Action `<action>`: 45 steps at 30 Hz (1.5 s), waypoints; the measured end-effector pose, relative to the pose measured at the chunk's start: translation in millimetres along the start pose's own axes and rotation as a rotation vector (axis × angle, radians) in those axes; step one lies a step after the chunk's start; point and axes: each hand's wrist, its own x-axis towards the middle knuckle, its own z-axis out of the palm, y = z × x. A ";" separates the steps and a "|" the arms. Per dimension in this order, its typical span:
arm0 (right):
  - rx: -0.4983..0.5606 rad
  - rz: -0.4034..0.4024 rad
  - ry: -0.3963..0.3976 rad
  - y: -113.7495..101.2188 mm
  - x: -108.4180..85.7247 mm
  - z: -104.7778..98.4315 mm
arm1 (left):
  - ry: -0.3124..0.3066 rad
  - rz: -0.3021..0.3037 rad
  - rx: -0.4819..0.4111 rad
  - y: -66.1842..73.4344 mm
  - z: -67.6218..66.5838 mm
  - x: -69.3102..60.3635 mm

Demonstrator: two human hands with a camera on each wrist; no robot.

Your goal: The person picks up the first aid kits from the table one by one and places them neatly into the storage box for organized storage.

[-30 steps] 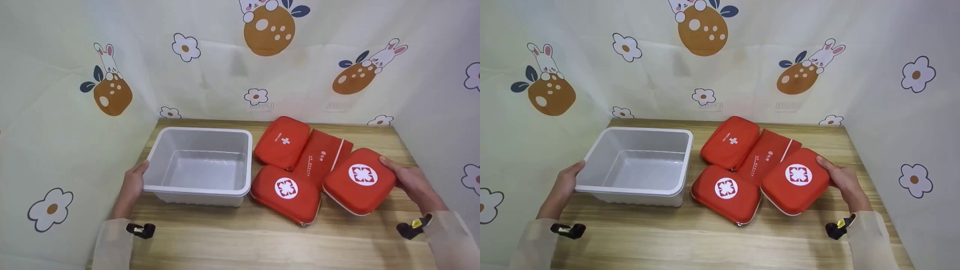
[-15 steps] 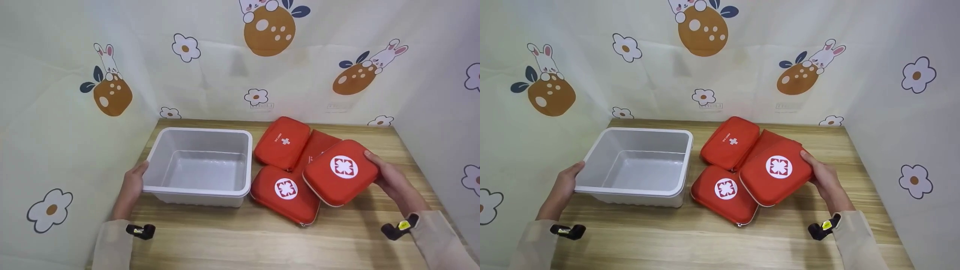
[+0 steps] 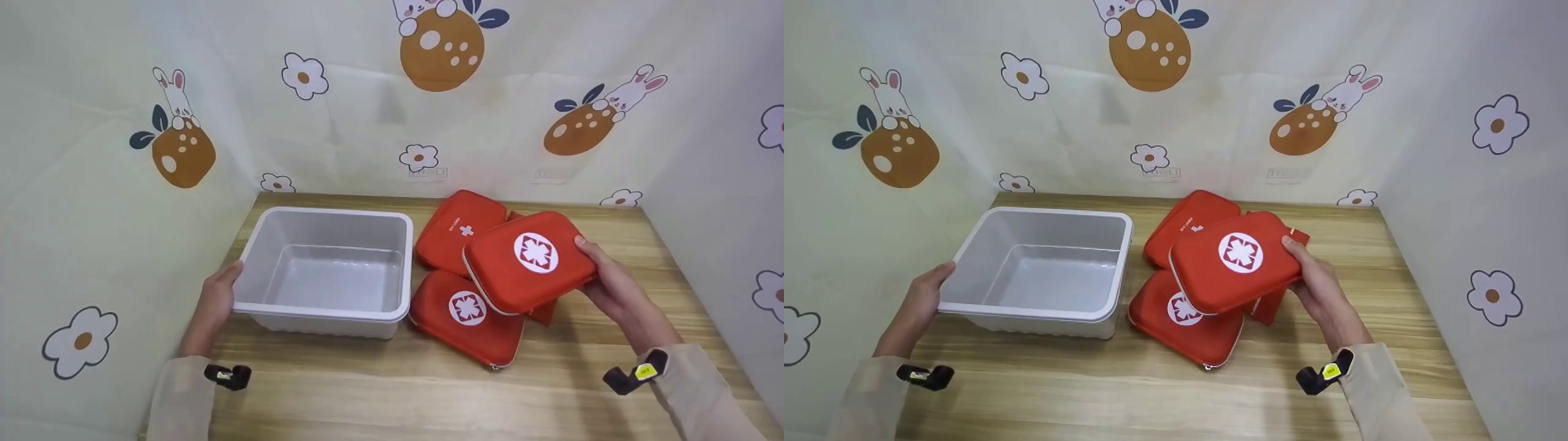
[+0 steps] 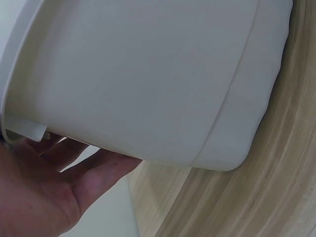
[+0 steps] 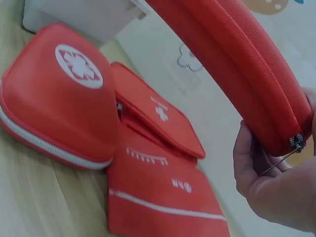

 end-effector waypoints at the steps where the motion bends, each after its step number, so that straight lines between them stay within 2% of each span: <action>1: 0.010 -0.006 -0.006 0.1 0.0 3.7 | 0.006 0.013 0.006 -0.2 -0.1 0.0; 7: 0.035 -0.023 -0.018 -1.0 -0.3 23.4 | 0.014 0.116 0.044 -1.8 -2.5 1.2; 16: 0.039 -0.024 -0.008 -4.7 7.4 54.4 | -0.006 0.166 0.053 0.1 -4.9 2.2; 22: 0.025 -0.056 -0.043 0.9 11.9 75.2 | 0.014 0.156 0.035 4.1 -2.6 4.5; 26: -0.011 -0.039 -0.074 6.7 14.6 90.8 | 0.010 0.137 0.037 4.8 -2.5 4.4; 29: 0.001 -0.030 -0.086 8.6 16.3 101.6 | 0.007 0.131 0.038 5.5 -2.1 3.2; 37: 0.004 -0.011 -0.131 11.7 18.1 130.1 | 0.050 0.140 0.071 8.0 -2.3 2.2; 45: -0.007 -0.034 -0.163 11.0 24.6 156.2 | 0.060 0.134 0.087 10.9 1.7 0.9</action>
